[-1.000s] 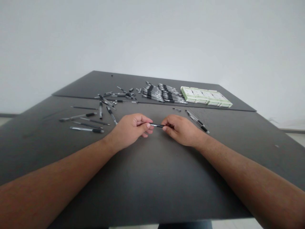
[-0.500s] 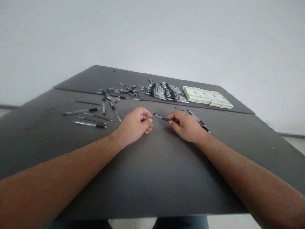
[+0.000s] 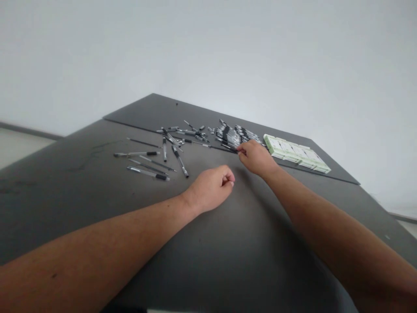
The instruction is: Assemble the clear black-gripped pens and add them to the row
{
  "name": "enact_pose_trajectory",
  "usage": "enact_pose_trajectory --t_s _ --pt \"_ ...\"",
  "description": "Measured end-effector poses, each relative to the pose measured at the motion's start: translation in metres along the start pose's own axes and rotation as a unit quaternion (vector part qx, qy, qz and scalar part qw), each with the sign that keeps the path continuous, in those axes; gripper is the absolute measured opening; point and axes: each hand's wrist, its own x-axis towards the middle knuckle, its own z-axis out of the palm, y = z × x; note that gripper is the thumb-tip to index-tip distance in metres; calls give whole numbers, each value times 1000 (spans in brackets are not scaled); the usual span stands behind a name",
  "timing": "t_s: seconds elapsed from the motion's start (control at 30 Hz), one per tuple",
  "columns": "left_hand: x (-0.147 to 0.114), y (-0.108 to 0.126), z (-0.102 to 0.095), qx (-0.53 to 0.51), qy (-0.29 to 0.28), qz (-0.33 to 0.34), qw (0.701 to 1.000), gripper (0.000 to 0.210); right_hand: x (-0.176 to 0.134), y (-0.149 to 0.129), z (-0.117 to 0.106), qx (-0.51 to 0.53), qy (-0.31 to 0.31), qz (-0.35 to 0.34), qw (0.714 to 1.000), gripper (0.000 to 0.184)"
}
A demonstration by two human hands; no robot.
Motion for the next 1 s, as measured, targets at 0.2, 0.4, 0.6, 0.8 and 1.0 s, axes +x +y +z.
enact_pose_trajectory --t_s 0.2,0.4,0.6,0.8,1.0 --pt "0 2 -1 16 -5 13 1000 6 54 -8 28 -33 -35 15 999 37" --pt "0 2 0 13 -11 20 1000 8 75 -8 37 -50 -41 58 996 36" --pt "1 -1 1 7 -19 29 999 7 86 -7 39 -55 -44 70 995 36" --pt "0 1 0 2 -16 27 1000 9 99 1 44 -51 -44 80 995 34" --pt "0 1 -1 5 -17 26 1000 10 102 0 44 -38 -30 78 996 33"
